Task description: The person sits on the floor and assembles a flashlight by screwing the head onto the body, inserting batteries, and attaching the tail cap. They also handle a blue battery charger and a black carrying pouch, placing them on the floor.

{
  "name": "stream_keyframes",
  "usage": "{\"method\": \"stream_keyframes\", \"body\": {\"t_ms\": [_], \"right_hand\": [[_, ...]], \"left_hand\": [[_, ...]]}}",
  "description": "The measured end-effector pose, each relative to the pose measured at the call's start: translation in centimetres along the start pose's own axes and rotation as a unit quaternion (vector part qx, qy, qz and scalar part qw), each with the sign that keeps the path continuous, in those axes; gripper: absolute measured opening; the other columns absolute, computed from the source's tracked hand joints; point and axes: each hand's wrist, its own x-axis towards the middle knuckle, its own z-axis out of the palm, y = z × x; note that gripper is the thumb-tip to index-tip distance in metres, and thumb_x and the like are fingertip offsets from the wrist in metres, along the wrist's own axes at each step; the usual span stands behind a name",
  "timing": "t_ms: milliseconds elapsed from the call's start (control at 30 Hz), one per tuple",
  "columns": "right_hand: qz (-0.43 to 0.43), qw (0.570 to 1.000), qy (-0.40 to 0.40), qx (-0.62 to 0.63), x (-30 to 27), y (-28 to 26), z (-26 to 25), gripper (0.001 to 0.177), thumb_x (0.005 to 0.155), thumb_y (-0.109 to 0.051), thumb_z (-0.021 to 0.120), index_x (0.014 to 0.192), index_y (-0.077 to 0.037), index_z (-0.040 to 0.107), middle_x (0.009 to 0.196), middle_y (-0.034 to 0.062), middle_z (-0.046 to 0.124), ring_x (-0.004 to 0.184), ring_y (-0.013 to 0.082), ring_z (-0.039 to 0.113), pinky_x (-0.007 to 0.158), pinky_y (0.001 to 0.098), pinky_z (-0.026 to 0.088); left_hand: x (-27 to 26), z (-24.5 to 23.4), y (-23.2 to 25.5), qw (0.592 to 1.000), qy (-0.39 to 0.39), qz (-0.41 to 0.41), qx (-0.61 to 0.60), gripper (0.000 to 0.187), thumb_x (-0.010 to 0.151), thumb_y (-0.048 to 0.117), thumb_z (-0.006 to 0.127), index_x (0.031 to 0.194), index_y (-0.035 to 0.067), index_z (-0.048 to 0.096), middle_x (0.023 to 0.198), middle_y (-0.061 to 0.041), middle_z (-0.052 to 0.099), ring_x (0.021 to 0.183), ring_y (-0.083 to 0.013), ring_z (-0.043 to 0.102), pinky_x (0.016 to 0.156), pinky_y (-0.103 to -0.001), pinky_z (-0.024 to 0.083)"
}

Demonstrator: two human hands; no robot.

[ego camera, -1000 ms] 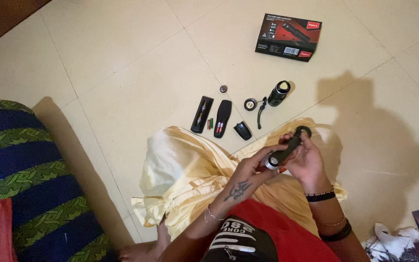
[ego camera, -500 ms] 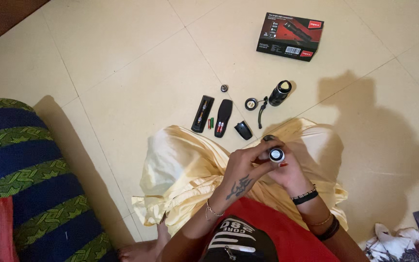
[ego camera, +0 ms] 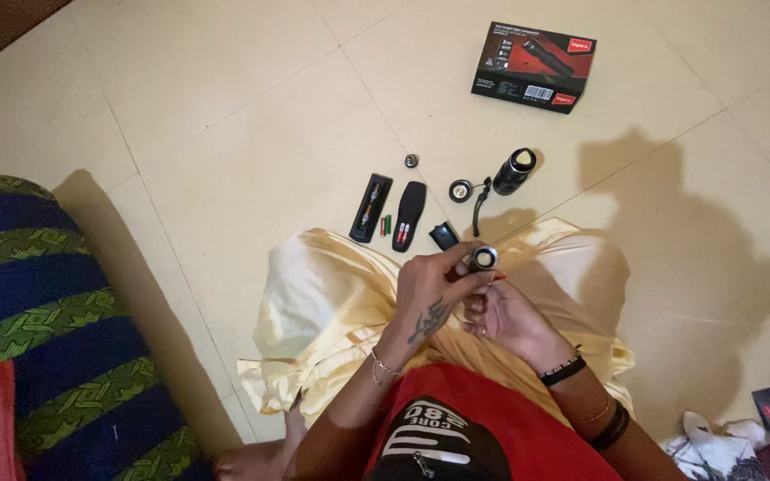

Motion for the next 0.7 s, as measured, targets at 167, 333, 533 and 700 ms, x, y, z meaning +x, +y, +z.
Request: {"method": "stream_keyframes", "body": {"t_ms": [167,333,533,700], "right_hand": [[-0.104,0.937,0.186,-0.275,-2.1,-1.6,4.5,0.027,0.1,-0.025,0.053,0.125,-0.015,0.053,0.088,0.0017,0.057,0.078,0.0136,0.057,0.071,0.0317,0.051],[-0.203,0.893,0.161,-0.368,-0.7,-3.4,6.1,0.048,0.095,-0.009,0.062,0.139,-0.014,0.045,0.099,-0.0019,0.058,0.081,0.009,0.054,0.07,0.0276,0.048],[-0.229,0.799,0.175,-0.528,4.7,-6.0,2.7,0.03,0.091,-0.002,0.065,0.12,-0.006,0.065,0.1,0.0011,0.069,0.092,0.0093,0.065,0.081,0.0256,0.055],[-0.301,0.777,0.143,-0.533,8.4,-9.2,2.2,0.025,0.09,0.003,0.063,0.114,-0.003,0.066,0.094,0.0031,0.07,0.084,0.0081,0.067,0.072,0.0256,0.056]], "left_hand": [[0.6,-0.2,-1.1,0.998,0.057,0.027,-0.002,0.041,0.084,0.037,0.079,0.119,0.015,0.077,0.072,-0.003,0.069,0.059,-0.014,0.066,0.051,-0.028,0.048],[1.4,-0.6,-1.2,0.997,0.073,0.02,-0.01,0.039,0.084,0.037,0.077,0.117,0.016,0.079,0.073,-0.004,0.058,0.06,-0.0164,0.059,0.053,-0.032,0.045],[4.5,-0.2,-2.1,0.995,0.09,0.025,0.026,0.042,0.083,0.04,0.078,0.116,0.013,0.076,0.074,-0.004,0.059,0.06,-0.0192,0.062,0.053,-0.033,0.046],[7.7,-0.9,-3.6,0.992,0.107,0.063,0.011,0.043,0.088,0.039,0.076,0.121,0.013,0.074,0.082,-0.004,0.063,0.068,-0.0194,0.065,0.06,-0.032,0.051]]}}
